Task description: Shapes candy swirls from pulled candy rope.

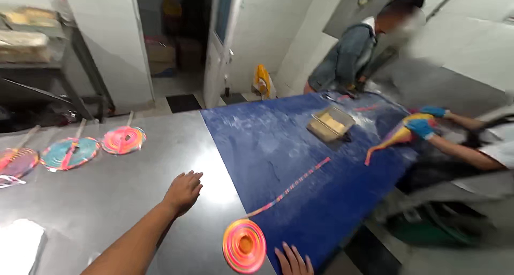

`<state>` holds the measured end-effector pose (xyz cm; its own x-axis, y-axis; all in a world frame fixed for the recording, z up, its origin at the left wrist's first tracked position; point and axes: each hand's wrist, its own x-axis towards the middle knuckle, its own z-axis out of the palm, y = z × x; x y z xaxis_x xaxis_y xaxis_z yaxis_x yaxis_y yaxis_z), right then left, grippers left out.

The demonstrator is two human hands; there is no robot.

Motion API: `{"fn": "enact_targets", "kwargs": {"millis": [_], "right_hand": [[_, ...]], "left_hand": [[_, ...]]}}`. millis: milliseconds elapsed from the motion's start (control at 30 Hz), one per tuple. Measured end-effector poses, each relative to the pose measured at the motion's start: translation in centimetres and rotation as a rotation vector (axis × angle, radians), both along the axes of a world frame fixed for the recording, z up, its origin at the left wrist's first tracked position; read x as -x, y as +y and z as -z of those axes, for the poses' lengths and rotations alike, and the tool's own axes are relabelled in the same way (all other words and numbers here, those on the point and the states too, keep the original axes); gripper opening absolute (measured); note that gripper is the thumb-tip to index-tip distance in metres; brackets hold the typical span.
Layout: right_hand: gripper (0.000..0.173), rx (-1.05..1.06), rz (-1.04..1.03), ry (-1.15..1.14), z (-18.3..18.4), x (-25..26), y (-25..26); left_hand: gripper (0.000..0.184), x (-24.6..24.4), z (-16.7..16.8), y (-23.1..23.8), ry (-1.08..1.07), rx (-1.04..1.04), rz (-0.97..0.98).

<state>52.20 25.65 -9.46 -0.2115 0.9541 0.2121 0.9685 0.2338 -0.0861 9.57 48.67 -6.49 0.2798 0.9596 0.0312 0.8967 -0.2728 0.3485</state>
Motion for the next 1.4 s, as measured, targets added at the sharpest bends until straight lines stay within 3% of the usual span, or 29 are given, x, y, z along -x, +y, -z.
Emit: {"fn": "enact_targets", "kwargs": {"millis": [100, 167, 233, 300, 367, 467, 700, 733, 800, 833, 900, 933, 1033, 1200, 1267, 1333, 1400], "right_hand": [[0.069, 0.034, 0.065, -0.008, -1.7, 0.9, 1.1], [0.061, -0.083, 0.169, 0.038, -1.8, 1.9, 3.0], [0.057, -0.18, 0.242, 0.065, -1.7, 3.3, 6.4], [0.053, -0.165, 0.21, 0.049, -1.9, 4.5, 9.9], [0.049, 0.009, 0.118, 0.031, -2.6, 5.6, 12.8], [0.042, 0.189, -0.011, 0.038, -3.0, 6.2, 14.9], [0.031, -0.05, -0.252, 0.043, -1.9, 8.8, 9.8], [0.03, -0.085, -0.26, 0.056, -1.6, 9.6, 8.8], [0.029, -0.135, -0.255, 0.081, -1.2, 10.9, 7.2], [0.029, -0.143, -0.253, 0.088, -1.1, 11.4, 6.8], [0.03, -0.152, -0.269, 0.087, -1.1, 12.3, 6.3], [0.03, -0.14, -0.285, 0.085, -1.1, 12.6, 6.2], [0.031, -0.115, -0.316, 0.091, -0.9, 12.8, 6.2], [0.031, -0.067, -0.333, 0.11, -1.0, 12.6, 6.2], [0.031, -0.076, -0.329, 0.108, -1.1, 12.5, 6.0], [0.032, -0.097, -0.315, 0.092, -1.0, 12.5, 6.0], [0.031, -0.117, -0.298, 0.08, -1.0, 12.6, 6.0]], "left_hand": [[0.058, -3.7, 0.6, -4.0, -0.314, -0.064, -0.026], [0.045, -6.7, -0.6, -6.6, -0.377, -0.049, 0.081], [0.029, -10.1, -2.3, -8.7, -0.348, -0.048, 0.324], [0.033, -13.3, -3.1, -9.8, -0.234, 0.015, 0.541], [0.039, -15.4, -3.4, -10.1, -0.044, 0.184, 0.636], [0.039, -16.0, -3.6, -10.8, 0.108, 0.284, 0.555], [0.028, -12.7, -8.0, -15.2, 0.413, 0.517, -0.005], [0.03, -12.1, -8.5, -15.4, 0.449, 0.574, -0.081], [0.055, -10.5, -9.1, -15.6, 0.511, 0.678, -0.168], [0.062, -9.6, -9.3, -15.7, 0.526, 0.691, -0.174], [0.045, -8.4, -9.5, -15.9, 0.469, 0.551, -0.099], [0.034, -8.0, -9.1, -16.0, 0.402, 0.431, 0.005], [0.033, -7.5, -6.0, -16.5, 0.306, 0.267, 0.313], [0.029, -9.3, -8.5, -17.6, 0.558, 0.531, -0.049], [0.036, -8.9, -9.1, -17.2, 0.621, 0.604, -0.131], [0.048, -8.3, -9.5, -17.1, 0.613, 0.585, -0.148], [0.034, -7.4, -8.6, -17.2, 0.457, 0.406, -0.006]]}}
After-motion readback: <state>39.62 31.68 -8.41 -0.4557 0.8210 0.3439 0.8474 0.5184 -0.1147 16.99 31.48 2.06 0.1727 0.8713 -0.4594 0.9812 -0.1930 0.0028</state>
